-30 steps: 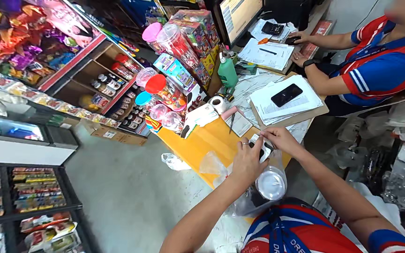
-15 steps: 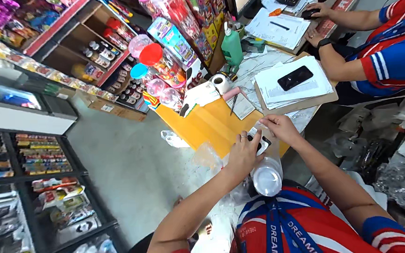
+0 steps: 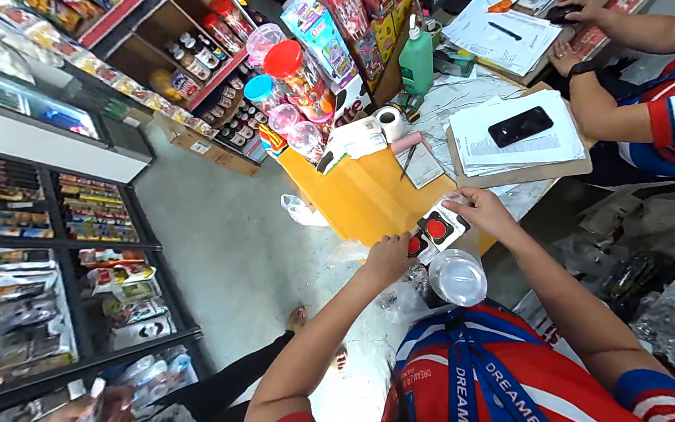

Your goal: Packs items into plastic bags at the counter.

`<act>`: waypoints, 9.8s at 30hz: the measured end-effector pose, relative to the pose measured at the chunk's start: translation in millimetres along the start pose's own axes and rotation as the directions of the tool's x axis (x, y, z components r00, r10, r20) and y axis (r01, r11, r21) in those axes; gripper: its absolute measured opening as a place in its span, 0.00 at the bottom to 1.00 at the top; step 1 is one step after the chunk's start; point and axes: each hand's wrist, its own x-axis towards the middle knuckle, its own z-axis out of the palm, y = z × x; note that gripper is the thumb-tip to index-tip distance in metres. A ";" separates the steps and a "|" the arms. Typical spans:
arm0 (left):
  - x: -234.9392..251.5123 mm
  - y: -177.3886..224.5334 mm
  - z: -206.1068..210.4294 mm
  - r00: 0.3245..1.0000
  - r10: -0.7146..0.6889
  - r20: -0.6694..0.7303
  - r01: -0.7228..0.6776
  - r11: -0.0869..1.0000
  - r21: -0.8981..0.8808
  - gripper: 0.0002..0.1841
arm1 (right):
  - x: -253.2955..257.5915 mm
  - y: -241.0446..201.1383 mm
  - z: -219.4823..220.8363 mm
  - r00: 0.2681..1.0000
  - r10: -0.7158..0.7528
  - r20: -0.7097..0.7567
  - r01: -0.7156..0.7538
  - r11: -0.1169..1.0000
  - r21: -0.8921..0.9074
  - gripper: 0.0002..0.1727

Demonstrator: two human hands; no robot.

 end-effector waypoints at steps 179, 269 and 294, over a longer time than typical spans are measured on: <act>-114.2 -47.1 59.7 0.878 -0.268 -0.397 0.018 0.846 -0.533 0.33 | -26.4 -29.4 -29.1 0.950 -0.072 0.304 0.159 0.949 -0.272 0.14; -109.9 14.2 245.1 0.361 -0.331 -0.872 -0.659 0.570 -0.490 0.20 | -105.8 124.2 75.9 0.990 0.137 0.043 -0.113 0.926 -0.360 0.29; -64.2 95.3 238.6 0.889 -0.205 -0.408 -0.254 0.521 -0.815 0.22 | -92.0 123.3 34.7 0.474 0.116 0.873 0.033 0.988 -0.149 0.22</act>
